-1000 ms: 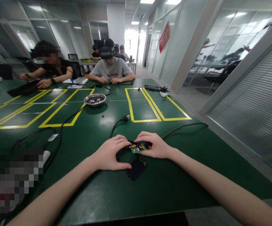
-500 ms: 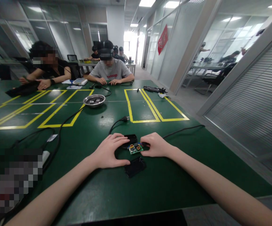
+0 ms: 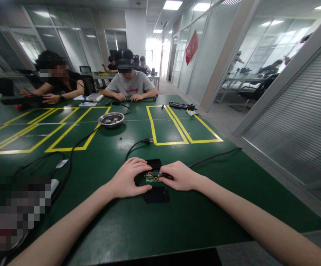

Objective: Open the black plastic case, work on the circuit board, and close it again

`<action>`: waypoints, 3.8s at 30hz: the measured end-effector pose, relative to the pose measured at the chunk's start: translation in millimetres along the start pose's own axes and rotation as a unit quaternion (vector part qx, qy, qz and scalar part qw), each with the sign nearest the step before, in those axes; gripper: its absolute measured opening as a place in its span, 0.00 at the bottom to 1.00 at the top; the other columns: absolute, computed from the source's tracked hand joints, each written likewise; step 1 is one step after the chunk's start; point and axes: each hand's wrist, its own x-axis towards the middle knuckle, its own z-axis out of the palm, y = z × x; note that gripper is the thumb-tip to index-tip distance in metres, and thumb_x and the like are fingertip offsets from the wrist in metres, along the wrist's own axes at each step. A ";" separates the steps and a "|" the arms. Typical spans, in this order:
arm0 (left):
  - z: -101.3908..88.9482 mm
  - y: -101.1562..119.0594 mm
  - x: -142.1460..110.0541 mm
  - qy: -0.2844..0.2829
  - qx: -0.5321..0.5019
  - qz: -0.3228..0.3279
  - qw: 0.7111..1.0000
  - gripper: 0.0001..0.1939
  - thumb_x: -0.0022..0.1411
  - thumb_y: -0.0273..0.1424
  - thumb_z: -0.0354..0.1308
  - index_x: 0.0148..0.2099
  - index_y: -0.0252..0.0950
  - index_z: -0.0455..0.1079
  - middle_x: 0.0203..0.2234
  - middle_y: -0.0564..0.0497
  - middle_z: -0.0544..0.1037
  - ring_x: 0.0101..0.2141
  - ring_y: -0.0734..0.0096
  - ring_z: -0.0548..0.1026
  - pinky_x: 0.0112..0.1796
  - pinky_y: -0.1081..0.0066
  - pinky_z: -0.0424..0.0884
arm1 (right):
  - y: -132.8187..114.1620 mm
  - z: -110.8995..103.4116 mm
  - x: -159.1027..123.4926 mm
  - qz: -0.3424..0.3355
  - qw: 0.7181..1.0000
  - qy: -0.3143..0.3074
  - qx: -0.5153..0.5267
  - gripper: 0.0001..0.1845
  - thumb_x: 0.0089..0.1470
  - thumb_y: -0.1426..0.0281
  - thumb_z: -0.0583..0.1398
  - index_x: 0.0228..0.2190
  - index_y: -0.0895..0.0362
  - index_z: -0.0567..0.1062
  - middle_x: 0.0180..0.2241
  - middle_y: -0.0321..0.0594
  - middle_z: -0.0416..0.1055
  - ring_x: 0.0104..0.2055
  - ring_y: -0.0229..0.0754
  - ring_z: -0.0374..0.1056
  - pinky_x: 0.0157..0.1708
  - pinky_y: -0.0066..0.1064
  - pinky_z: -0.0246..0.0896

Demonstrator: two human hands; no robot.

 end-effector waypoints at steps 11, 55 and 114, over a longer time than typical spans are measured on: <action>1.9 4.6 2.3 0.006 0.027 -0.022 0.999 0.25 0.56 0.36 0.65 0.57 0.40 0.73 0.52 0.43 0.78 0.55 0.49 0.73 0.61 0.48 0.65 | 2.0 -1.8 3.3 0.042 0.999 0.004 -0.005 0.10 0.64 0.62 0.63 0.36 0.55 0.76 0.28 0.38 0.77 0.29 0.42 0.72 0.28 0.29 0.50; -10.8 16.7 -3.5 -0.041 -0.003 0.051 0.998 0.03 0.57 0.27 0.54 0.30 0.37 0.65 0.22 0.56 0.69 0.21 0.77 0.64 0.24 0.74 0.56 | -6.2 -5.3 -9.8 -0.125 0.986 0.104 -0.031 0.08 0.61 0.70 0.59 0.30 0.57 0.77 0.25 0.36 0.74 0.23 0.34 0.66 0.24 0.29 0.49; -13.6 -3.8 -3.2 0.029 0.035 0.038 0.998 0.26 0.62 0.39 0.66 0.61 0.39 0.71 0.61 0.37 0.69 0.57 0.49 0.73 0.57 0.52 0.72 | 8.8 -2.0 -5.3 -0.062 0.984 0.166 0.018 0.08 0.57 0.71 0.62 0.39 0.56 0.79 0.53 0.52 0.72 0.51 0.51 0.70 0.50 0.44 0.69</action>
